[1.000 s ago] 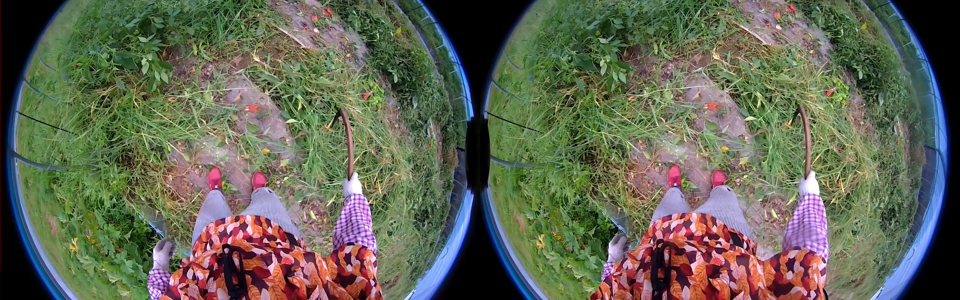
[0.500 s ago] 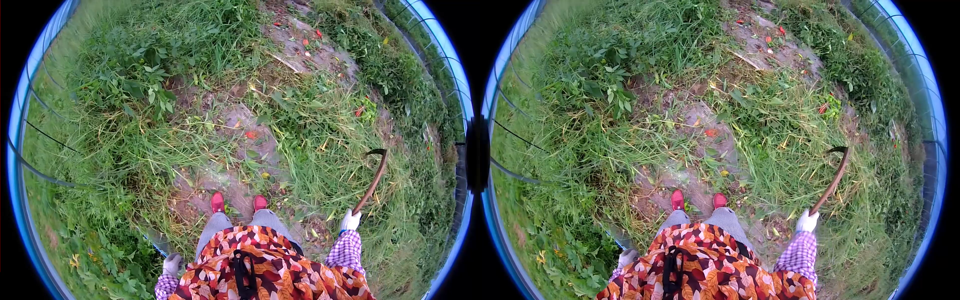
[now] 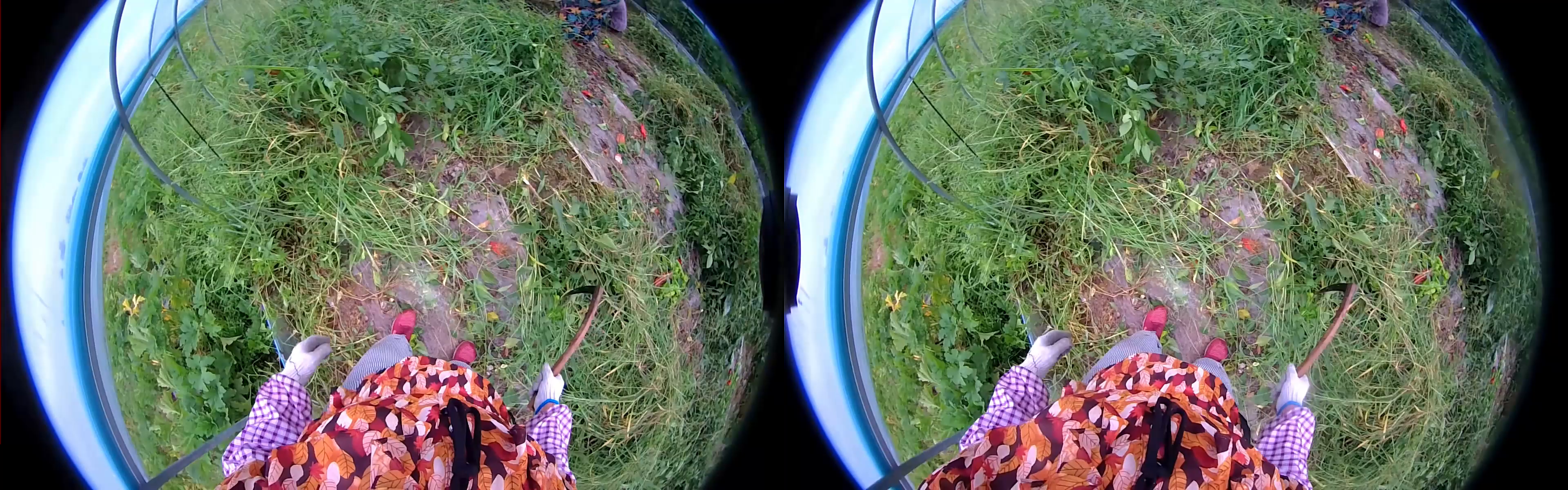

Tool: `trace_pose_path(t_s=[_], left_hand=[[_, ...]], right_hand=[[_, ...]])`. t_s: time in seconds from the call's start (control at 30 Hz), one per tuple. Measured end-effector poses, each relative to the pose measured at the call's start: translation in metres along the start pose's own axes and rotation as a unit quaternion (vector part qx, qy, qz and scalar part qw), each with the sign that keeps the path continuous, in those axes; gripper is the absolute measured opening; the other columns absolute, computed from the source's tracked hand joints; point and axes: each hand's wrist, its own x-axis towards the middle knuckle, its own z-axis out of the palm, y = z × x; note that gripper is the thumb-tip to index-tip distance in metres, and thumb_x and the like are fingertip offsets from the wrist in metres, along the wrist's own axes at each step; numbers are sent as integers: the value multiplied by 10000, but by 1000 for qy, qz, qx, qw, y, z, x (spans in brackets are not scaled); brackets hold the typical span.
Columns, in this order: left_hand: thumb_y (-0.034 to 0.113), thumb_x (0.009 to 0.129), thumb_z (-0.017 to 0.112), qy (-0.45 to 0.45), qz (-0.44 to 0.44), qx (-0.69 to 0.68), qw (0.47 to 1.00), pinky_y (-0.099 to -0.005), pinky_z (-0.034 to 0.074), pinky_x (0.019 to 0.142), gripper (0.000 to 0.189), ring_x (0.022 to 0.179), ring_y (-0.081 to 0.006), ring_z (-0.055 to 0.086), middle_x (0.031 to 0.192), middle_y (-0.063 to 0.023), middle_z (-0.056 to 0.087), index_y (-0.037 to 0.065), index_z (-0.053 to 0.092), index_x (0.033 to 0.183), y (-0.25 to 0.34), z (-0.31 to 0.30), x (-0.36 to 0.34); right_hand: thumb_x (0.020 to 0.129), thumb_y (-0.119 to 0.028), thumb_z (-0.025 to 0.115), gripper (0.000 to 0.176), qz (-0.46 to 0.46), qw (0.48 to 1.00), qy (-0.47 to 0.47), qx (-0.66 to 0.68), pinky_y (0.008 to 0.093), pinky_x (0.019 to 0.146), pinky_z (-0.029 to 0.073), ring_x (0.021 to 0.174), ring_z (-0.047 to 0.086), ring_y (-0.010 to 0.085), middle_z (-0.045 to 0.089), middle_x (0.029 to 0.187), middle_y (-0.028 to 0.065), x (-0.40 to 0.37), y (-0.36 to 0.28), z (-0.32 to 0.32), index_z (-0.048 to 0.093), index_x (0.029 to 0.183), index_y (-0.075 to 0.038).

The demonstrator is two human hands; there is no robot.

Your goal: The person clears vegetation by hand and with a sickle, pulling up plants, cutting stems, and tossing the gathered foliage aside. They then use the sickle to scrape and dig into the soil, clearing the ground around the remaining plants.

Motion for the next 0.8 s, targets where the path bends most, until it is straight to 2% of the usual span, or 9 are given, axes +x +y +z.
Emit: trace_pose_path(t_s=[0.1, 0.13, 0.17, 0.23, 0.33, 0.43, 0.47, 0.57, 0.8], left_hand=[[218, 862, 620, 27, -38, -7, 999, -291, 480, 869, 382, 968, -186, 619, 1054, -113, 672, -16, 621, 1165, -19, 2, -22], [182, 885, 609, 17, -34, -6, 999, -263, 481, 786, 362, 896, -155, 609, 1005, -89, 665, -43, 597, 1169, -35, 0, -25], [184, 880, 615, 31, -45, -6, 998, -253, 483, 761, 357, 861, -154, 612, 980, -86, 667, -44, 603, 1154, -65, 0, -25], [250, 832, 640, 49, -128, -61, 989, -293, 486, 846, 406, 946, -193, 626, 1029, -130, 677, -23, 641, 1132, -89, 3, -43], [249, 825, 644, 62, -193, -14, 979, -288, 490, 817, 405, 901, -188, 628, 996, -121, 681, -22, 647, 1126, -116, 2, -75], [247, 825, 644, 70, -258, -54, 962, -290, 494, 803, 405, 882, -187, 629, 999, -113, 681, -22, 649, 1128, -157, 8, -94], [241, 830, 638, 85, -259, -66, 960, -292, 498, 797, 404, 875, -186, 628, 995, -112, 680, -25, 643, 1135, -140, 11, -107], [242, 835, 634, 94, -270, -104, 953, -289, 500, 790, 411, 880, -184, 631, 1002, -113, 681, -24, 636, 1148, -157, 21, -116], [222, 857, 608, 88, -217, -142, 962, -296, 495, 855, 425, 969, -200, 627, 1094, -143, 663, -21, 600, 1206, -163, 33, -104]], right_hand=[[888, -213, 600, 225, 19, 996, -50, -65, 334, 314, 315, 336, 410, 170, 425, 479, 13, 4, 8, 5, 474, 764, -73], [888, -215, 596, 230, 24, 993, -81, -78, 343, 315, 324, 335, 417, 184, 437, 477, 23, 9, 11, 5, 482, 748, -73], [885, -224, 594, 251, 17, 992, -84, -95, 347, 316, 328, 336, 422, 191, 448, 479, 30, 12, 15, 8, 490, 723, -63], [874, -244, 605, 282, 46, 980, -153, -122, 353, 326, 341, 353, 439, 191, 459, 488, 39, 14, 14, 8, 497, 703, -48], [905, -240, 547, 264, 67, 966, -177, -178, 320, 341, 337, 364, 407, 165, 437, 505, 23, 25, 20, 9, 474, 699, -91], [905, -224, 539, 262, 66, 954, -219, -195, 315, 363, 337, 373, 416, 172, 433, 504, 23, 27, 15, 8, 483, 688, -90], [900, -219, 547, 269, 68, 949, -218, -219, 323, 380, 347, 386, 423, 184, 438, 504, 37, 28, 10, 7, 488, 680, -76], [846, -258, 603, 316, 52, 928, -244, -276, 340, 382, 344, 403, 448, 200, 475, 505, 63, 30, -3, 0, 527, 636, -33], [870, -217, 566, 285, 122, 911, -236, -316, 399, 436, 380, 448, 473, 271, 509, 581, 128, 29, -23, 8, 520, 710, 13]])
